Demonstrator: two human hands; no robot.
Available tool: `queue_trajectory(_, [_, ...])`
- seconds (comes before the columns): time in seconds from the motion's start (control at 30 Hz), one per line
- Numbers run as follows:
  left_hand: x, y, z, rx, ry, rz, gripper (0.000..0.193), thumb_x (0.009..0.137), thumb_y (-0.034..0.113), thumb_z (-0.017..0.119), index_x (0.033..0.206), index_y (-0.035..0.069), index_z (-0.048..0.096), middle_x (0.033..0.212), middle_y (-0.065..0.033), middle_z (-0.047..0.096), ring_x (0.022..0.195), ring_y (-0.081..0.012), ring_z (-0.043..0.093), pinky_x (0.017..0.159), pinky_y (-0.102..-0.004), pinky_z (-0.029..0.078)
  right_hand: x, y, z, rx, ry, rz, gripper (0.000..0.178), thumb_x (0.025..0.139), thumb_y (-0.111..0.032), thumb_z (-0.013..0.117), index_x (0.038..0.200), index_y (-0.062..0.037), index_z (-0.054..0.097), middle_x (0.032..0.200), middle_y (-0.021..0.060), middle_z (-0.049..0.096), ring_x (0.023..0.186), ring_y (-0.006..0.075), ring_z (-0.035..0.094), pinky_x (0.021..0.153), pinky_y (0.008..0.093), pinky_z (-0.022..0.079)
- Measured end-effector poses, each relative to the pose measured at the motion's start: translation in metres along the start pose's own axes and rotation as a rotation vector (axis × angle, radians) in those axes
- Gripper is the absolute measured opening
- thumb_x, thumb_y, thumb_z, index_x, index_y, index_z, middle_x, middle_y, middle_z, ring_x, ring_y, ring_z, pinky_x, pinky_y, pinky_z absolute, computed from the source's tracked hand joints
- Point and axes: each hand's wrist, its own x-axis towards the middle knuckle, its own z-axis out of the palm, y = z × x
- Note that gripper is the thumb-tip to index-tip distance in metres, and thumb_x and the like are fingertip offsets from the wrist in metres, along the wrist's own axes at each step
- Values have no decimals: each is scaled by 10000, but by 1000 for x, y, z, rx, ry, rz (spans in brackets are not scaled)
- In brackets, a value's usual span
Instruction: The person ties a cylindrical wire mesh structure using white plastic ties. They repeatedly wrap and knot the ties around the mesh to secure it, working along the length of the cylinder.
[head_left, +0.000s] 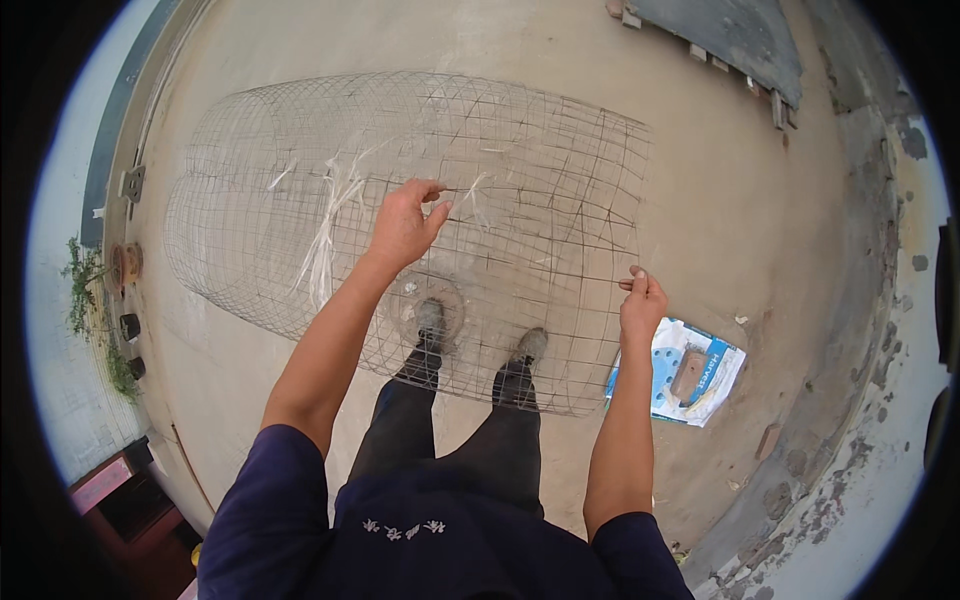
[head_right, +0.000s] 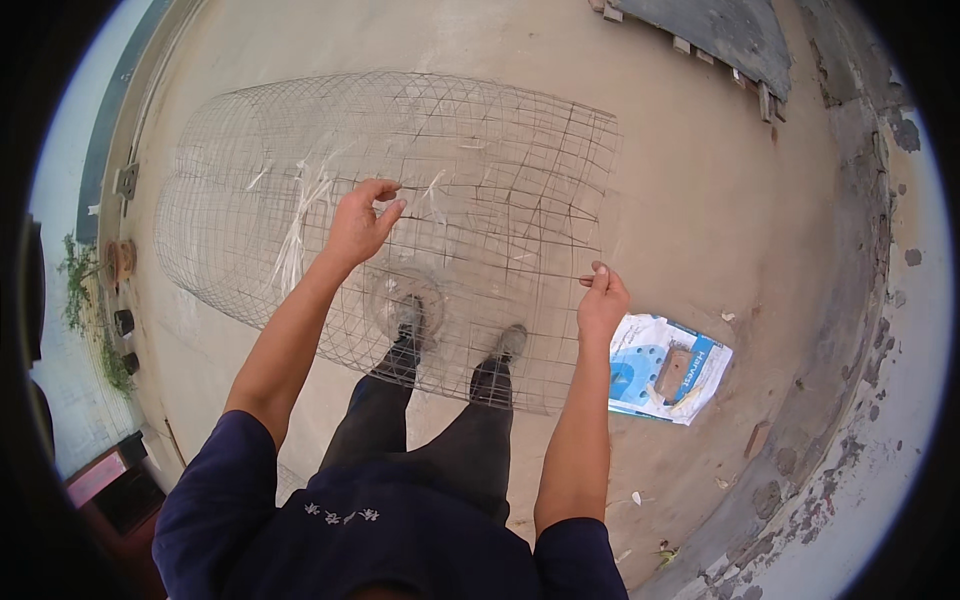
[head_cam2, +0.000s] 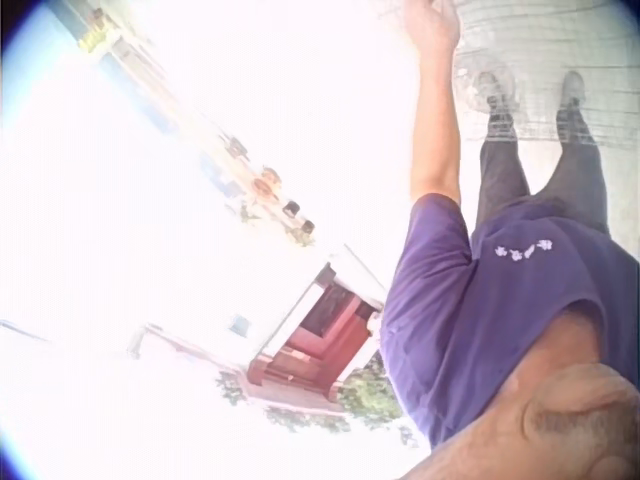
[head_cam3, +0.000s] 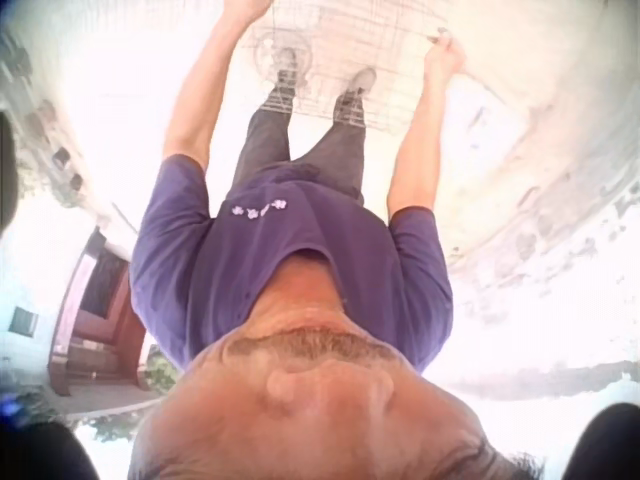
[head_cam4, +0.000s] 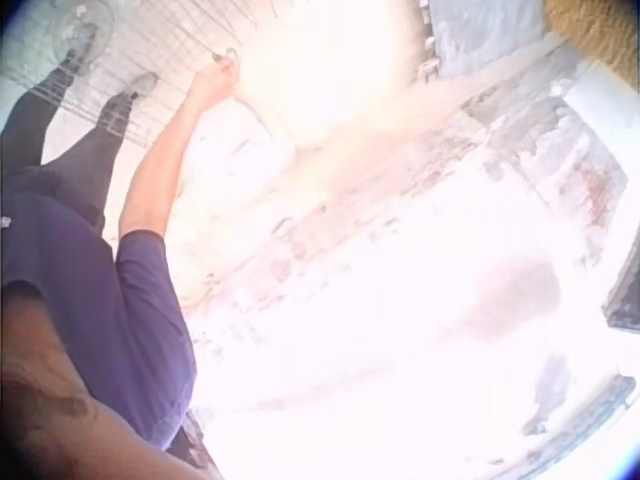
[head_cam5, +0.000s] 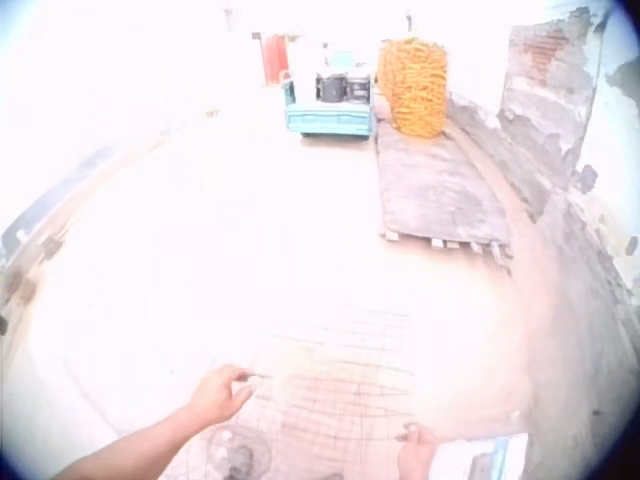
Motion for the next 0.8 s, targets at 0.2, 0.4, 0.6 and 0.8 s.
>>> queue_trajectory(0.2, [41,90,76,-25,-432,179,211,938,175,728,1096,35,729,1029,-127,753,959,-307,722,835,-416,583,-32,8,-7,43,33,-11,302,1087,-172,530,1074,58,724,821,97,732,771,152,697,762,305,537])
queue_trajectory(0.4, [36,127,119,158,-394,434,173,934,186,717,1046,56,729,939,-104,741,939,-324,699,790,-457,576,-64,7,-15,63,108,-66,285,1088,-173,541,1067,48,719,811,102,731,742,151,693,720,304,541])
queue_trajectory(0.6, [49,150,135,323,-497,300,201,953,249,695,1071,95,746,959,-100,760,971,-321,713,814,-470,570,-75,8,-17,90,114,-62,286,1087,-168,534,1068,50,718,805,105,732,740,155,698,712,304,545])
queue_trajectory(0.8, [49,143,139,465,-665,264,319,1003,394,620,1080,118,761,946,-110,772,987,-320,724,848,-474,565,-82,10,-14,77,166,-132,281,1078,-165,542,1058,48,724,773,104,731,710,167,701,686,318,547])
